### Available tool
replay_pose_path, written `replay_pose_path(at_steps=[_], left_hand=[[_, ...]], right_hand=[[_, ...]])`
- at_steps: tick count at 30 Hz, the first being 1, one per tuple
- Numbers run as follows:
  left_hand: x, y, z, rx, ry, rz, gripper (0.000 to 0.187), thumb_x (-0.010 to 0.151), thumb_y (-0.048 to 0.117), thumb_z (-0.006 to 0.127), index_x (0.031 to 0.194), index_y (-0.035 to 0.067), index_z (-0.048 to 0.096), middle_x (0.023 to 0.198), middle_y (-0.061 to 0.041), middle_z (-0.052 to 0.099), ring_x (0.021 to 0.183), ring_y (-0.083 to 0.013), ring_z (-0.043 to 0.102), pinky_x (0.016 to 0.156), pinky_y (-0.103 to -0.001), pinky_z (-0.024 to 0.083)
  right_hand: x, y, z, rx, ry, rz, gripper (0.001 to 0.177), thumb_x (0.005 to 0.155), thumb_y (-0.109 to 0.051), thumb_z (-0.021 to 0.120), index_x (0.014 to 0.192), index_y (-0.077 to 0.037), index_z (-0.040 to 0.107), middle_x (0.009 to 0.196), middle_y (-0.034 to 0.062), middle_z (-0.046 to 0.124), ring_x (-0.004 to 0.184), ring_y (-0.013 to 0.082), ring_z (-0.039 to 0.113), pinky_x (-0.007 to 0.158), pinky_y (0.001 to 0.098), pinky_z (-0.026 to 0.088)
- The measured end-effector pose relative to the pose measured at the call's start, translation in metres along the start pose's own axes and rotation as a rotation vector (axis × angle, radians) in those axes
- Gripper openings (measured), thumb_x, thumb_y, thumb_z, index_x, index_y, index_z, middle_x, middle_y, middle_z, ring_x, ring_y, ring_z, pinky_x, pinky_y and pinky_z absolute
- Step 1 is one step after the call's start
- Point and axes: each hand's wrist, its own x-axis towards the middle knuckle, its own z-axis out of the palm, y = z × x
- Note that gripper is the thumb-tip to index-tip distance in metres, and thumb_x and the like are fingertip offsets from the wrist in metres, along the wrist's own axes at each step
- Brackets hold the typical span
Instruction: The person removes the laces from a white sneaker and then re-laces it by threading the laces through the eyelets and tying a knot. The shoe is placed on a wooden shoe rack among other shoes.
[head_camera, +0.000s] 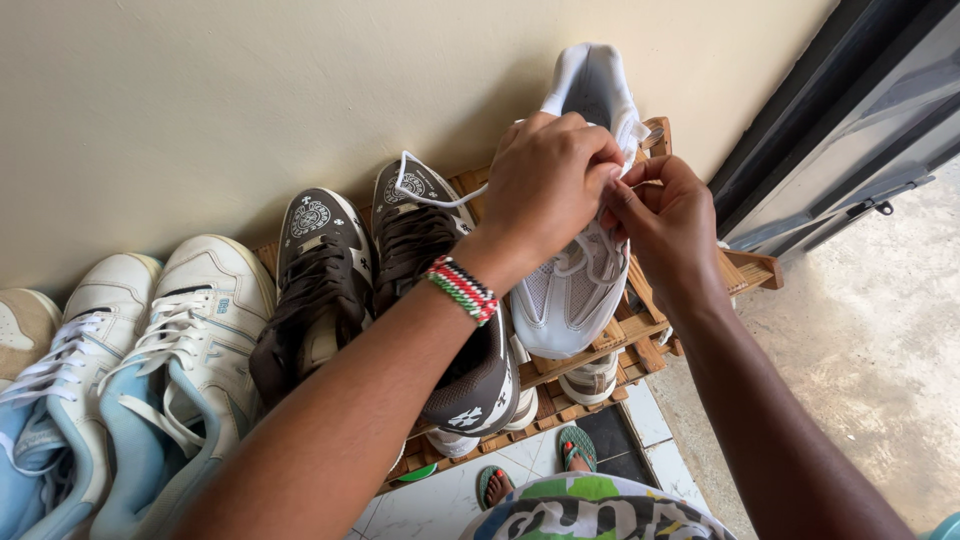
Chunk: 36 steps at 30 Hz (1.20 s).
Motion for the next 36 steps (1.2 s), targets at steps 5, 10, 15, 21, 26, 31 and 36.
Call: replay_pose_path(at_steps=[5, 10, 15, 21, 26, 31, 36], left_hand=[[0.008, 0.006, 0.012, 0.06, 0.025, -0.097, 0.014, 0.092, 0.028, 0.07, 0.086, 0.015, 0.073, 0.089, -0.001, 0.071, 0.092, -0.0201, 0.065, 0.096, -0.044, 0.044], [0.017, 0.002, 0.013, 0.089, 0.308, 0.057, 0.01, 0.099, 0.023, 0.063, 0.097, 0.013, 0.064, 0.098, -0.002, 0.066, 0.094, -0.0211, 0.065, 0.094, -0.043, 0.045], [0.035, -0.01, 0.004, -0.28, 0.366, 0.09, 0.009, 0.112, 0.02, 0.054, 0.12, 0.015, 0.056, 0.111, 0.001, 0.067, 0.103, -0.0137, 0.069, 0.099, -0.036, 0.052], [0.03, -0.03, -0.012, -0.798, -0.417, -0.03, 0.029, 0.098, 0.01, 0.063, 0.126, 0.006, 0.059, 0.119, -0.011, 0.074, 0.117, -0.0174, 0.069, 0.107, -0.037, 0.055], [0.036, -0.033, -0.036, -0.586, -0.155, -0.133, 0.014, 0.098, 0.014, 0.063, 0.104, 0.009, 0.075, 0.099, -0.005, 0.081, 0.088, -0.0104, 0.078, 0.083, -0.025, 0.064], [0.051, -0.027, -0.071, -0.757, 0.131, -0.181, 0.017, 0.102, 0.017, 0.059, 0.107, 0.011, 0.074, 0.095, -0.003, 0.079, 0.082, -0.0089, 0.078, 0.075, -0.025, 0.064], [0.056, -0.035, -0.085, -0.902, 0.271, -0.024, 0.021, 0.111, 0.019, 0.057, 0.118, 0.006, 0.071, 0.111, -0.006, 0.076, 0.096, -0.0115, 0.08, 0.083, -0.026, 0.065]], right_hand=[[0.002, -0.001, 0.002, -0.187, 0.044, -0.106, 0.013, 0.1, -0.009, 0.065, 0.106, -0.002, 0.056, 0.078, 0.0046, 0.069, 0.066, 0.0077, 0.064, 0.056, 0.0229, 0.051], [0.007, -0.009, -0.001, -0.235, 0.035, -0.247, 0.011, 0.102, -0.009, 0.07, 0.107, -0.002, 0.064, 0.083, 0.0063, 0.068, 0.068, 0.0073, 0.059, 0.056, 0.0236, 0.047], [0.025, -0.043, -0.011, -0.146, -0.01, -0.253, 0.008, 0.107, -0.012, 0.063, 0.108, -0.004, 0.066, 0.085, 0.0078, 0.073, 0.067, 0.0104, 0.066, 0.055, 0.0247, 0.052], [0.036, -0.088, -0.027, 0.248, -0.188, -0.563, 0.007, 0.112, -0.01, 0.052, 0.11, -0.007, 0.059, 0.103, 0.0097, 0.074, 0.098, 0.0162, 0.077, 0.087, 0.03, 0.066], [0.041, -0.09, -0.029, 0.266, -0.157, -0.525, 0.01, 0.12, -0.008, 0.057, 0.116, -0.003, 0.065, 0.113, 0.0183, 0.073, 0.105, 0.0229, 0.077, 0.097, 0.0373, 0.068], [0.043, -0.082, -0.016, -0.099, -0.233, -0.31, 0.015, 0.1, -0.009, 0.066, 0.112, -0.007, 0.073, 0.105, 0.0096, 0.077, 0.085, 0.0145, 0.073, 0.075, 0.0306, 0.064], [0.048, -0.088, -0.007, -0.318, -0.318, -0.325, 0.016, 0.099, -0.011, 0.067, 0.111, -0.007, 0.076, 0.091, 0.0106, 0.078, 0.067, 0.014, 0.065, 0.059, 0.0302, 0.054]])
